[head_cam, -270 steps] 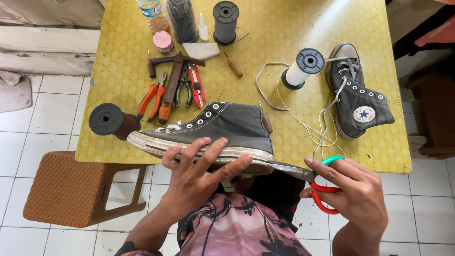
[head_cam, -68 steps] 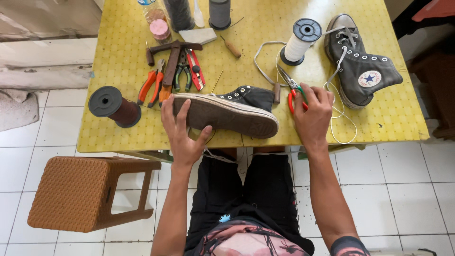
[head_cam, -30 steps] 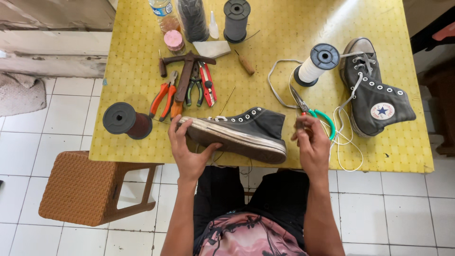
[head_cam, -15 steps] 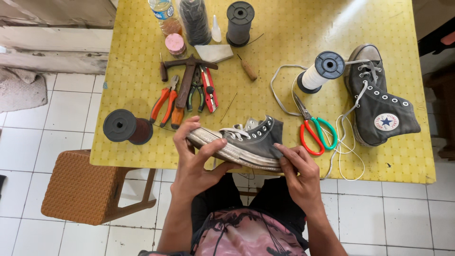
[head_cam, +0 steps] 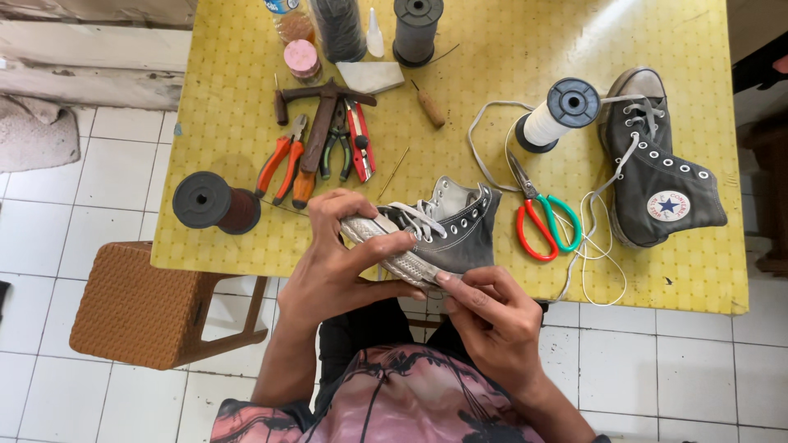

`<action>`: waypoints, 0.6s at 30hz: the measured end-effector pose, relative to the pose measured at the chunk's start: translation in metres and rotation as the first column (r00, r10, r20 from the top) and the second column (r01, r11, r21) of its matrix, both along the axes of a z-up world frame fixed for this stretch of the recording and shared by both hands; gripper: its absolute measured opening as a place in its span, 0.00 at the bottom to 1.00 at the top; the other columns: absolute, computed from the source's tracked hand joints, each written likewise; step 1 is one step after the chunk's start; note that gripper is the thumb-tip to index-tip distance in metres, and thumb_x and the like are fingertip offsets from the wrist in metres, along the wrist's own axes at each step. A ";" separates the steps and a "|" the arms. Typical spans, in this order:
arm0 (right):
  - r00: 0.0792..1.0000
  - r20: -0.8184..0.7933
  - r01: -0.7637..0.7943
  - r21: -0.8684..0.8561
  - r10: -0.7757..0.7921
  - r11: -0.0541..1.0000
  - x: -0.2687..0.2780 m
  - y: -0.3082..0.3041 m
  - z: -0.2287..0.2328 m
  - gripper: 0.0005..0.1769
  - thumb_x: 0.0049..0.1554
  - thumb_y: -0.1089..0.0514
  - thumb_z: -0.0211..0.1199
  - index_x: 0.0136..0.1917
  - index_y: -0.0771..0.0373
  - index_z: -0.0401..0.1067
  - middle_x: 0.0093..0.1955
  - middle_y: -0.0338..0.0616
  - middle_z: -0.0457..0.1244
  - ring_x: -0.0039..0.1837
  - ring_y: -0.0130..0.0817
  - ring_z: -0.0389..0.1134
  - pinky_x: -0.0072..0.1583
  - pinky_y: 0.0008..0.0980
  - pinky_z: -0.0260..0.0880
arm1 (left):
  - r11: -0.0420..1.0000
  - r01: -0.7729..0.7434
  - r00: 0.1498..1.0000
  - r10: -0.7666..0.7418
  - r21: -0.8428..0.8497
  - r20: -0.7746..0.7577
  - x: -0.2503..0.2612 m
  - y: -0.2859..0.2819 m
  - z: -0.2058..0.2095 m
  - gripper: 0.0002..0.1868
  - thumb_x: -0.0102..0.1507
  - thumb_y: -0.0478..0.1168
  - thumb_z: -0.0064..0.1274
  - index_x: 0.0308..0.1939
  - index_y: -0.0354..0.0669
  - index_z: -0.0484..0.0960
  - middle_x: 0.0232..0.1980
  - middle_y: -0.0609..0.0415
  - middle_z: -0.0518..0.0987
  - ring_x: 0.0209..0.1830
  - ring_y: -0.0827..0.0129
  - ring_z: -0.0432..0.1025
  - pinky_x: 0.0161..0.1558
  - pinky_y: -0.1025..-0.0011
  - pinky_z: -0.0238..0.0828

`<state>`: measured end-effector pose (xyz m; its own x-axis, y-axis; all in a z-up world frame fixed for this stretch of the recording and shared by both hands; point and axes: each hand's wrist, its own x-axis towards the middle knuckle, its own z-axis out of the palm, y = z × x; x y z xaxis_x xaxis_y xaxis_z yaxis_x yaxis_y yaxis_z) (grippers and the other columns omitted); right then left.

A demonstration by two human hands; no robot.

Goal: The person applies glue to the sole of a black high-top sneaker using a small white bottle. They then use a pair of scissors to trim excess material from the shoe's edge and inspect the sole.

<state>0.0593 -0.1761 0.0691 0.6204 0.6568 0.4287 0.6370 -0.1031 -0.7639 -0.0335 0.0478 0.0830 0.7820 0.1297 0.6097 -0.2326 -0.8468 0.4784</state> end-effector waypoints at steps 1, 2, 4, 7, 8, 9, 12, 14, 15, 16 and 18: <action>1.000 -0.004 -0.003 -0.002 0.003 1.000 0.000 -0.001 -0.002 0.15 0.59 0.66 0.66 0.59 0.56 0.79 0.45 0.44 0.61 0.34 0.27 0.61 0.39 0.22 0.64 | 1.000 -0.003 1.000 0.003 -0.002 -0.004 0.000 -0.002 0.003 0.30 0.53 0.62 0.74 0.53 0.61 0.81 0.56 0.49 0.60 0.61 0.51 0.59 0.67 0.50 0.62; 1.000 0.009 -0.012 0.023 0.012 1.000 -0.001 -0.002 -0.005 0.15 0.58 0.66 0.66 0.59 0.57 0.78 0.45 0.45 0.61 0.35 0.28 0.64 0.40 0.23 0.68 | 1.000 -0.009 1.000 0.008 -0.027 -0.005 0.000 -0.005 0.005 0.27 0.53 0.59 0.74 0.50 0.60 0.81 0.56 0.48 0.60 0.61 0.50 0.59 0.67 0.51 0.61; 1.000 0.021 -0.022 0.046 0.021 0.999 -0.001 -0.004 -0.007 0.16 0.57 0.66 0.67 0.59 0.59 0.78 0.45 0.46 0.61 0.35 0.28 0.66 0.42 0.24 0.72 | 0.998 -0.015 1.000 0.015 -0.054 -0.008 0.000 -0.007 0.008 0.24 0.54 0.56 0.75 0.47 0.59 0.81 0.56 0.48 0.60 0.61 0.50 0.59 0.66 0.51 0.61; 0.999 0.020 -0.025 0.050 0.024 0.998 -0.001 -0.005 -0.008 0.17 0.56 0.67 0.69 0.59 0.58 0.78 0.45 0.46 0.61 0.34 0.28 0.62 0.40 0.23 0.70 | 1.000 -0.017 1.000 0.017 -0.013 0.000 0.001 -0.008 0.008 0.22 0.56 0.57 0.73 0.46 0.59 0.81 0.55 0.48 0.60 0.60 0.51 0.59 0.65 0.51 0.61; 0.999 0.001 -0.036 0.055 0.036 0.998 -0.001 -0.006 -0.008 0.16 0.56 0.66 0.69 0.58 0.58 0.78 0.45 0.46 0.61 0.34 0.28 0.62 0.40 0.23 0.68 | 1.000 -0.011 1.000 0.011 -0.005 0.003 0.001 -0.008 0.008 0.21 0.57 0.57 0.72 0.47 0.59 0.81 0.56 0.48 0.60 0.60 0.51 0.59 0.66 0.50 0.61; 0.999 -0.019 -0.046 0.061 0.047 0.997 -0.001 -0.006 -0.008 0.15 0.56 0.66 0.69 0.57 0.57 0.79 0.45 0.46 0.61 0.35 0.28 0.63 0.39 0.23 0.67 | 1.000 -0.006 1.000 0.005 0.004 0.006 0.001 -0.008 0.007 0.21 0.58 0.57 0.71 0.48 0.59 0.81 0.56 0.47 0.60 0.60 0.51 0.58 0.66 0.50 0.61; 0.999 -0.022 -0.044 0.057 0.045 0.997 -0.004 -0.004 -0.005 0.14 0.57 0.67 0.68 0.57 0.59 0.79 0.45 0.46 0.61 0.35 0.27 0.62 0.40 0.23 0.66 | 1.000 -0.001 0.999 0.002 -0.022 0.033 0.001 -0.009 0.007 0.21 0.57 0.55 0.73 0.47 0.58 0.80 0.56 0.48 0.59 0.60 0.50 0.59 0.65 0.49 0.63; 0.999 -0.016 -0.043 0.045 0.044 0.998 -0.004 -0.005 -0.004 0.15 0.57 0.66 0.68 0.57 0.58 0.79 0.45 0.45 0.61 0.34 0.27 0.61 0.39 0.22 0.64 | 1.000 -0.004 1.000 0.004 -0.012 0.020 0.000 -0.009 0.007 0.21 0.57 0.55 0.73 0.47 0.58 0.80 0.56 0.48 0.59 0.60 0.50 0.59 0.65 0.50 0.62; 0.999 -0.009 -0.044 0.034 0.044 0.998 -0.004 -0.005 -0.003 0.15 0.58 0.65 0.67 0.58 0.57 0.79 0.45 0.45 0.62 0.34 0.26 0.60 0.38 0.22 0.63 | 1.000 -0.007 1.000 0.007 -0.002 0.008 0.000 -0.009 0.008 0.21 0.57 0.55 0.73 0.47 0.58 0.80 0.56 0.48 0.58 0.60 0.50 0.59 0.66 0.50 0.61; 0.999 -0.010 -0.043 0.034 0.044 0.998 -0.004 -0.005 -0.003 0.15 0.58 0.65 0.67 0.58 0.57 0.79 0.45 0.45 0.62 0.34 0.26 0.60 0.38 0.22 0.63 | 1.000 -0.007 1.000 0.007 -0.002 0.007 0.000 -0.009 0.008 0.21 0.57 0.55 0.73 0.47 0.58 0.80 0.56 0.48 0.58 0.60 0.50 0.59 0.66 0.50 0.61; 0.999 -0.016 -0.035 0.033 0.036 0.999 -0.006 -0.004 -0.002 0.14 0.58 0.66 0.67 0.58 0.59 0.79 0.45 0.45 0.62 0.32 0.25 0.59 0.37 0.21 0.62 | 1.000 -0.002 1.000 0.002 -0.005 0.019 0.000 -0.010 0.009 0.21 0.57 0.55 0.72 0.46 0.58 0.78 0.56 0.48 0.58 0.59 0.50 0.59 0.65 0.51 0.62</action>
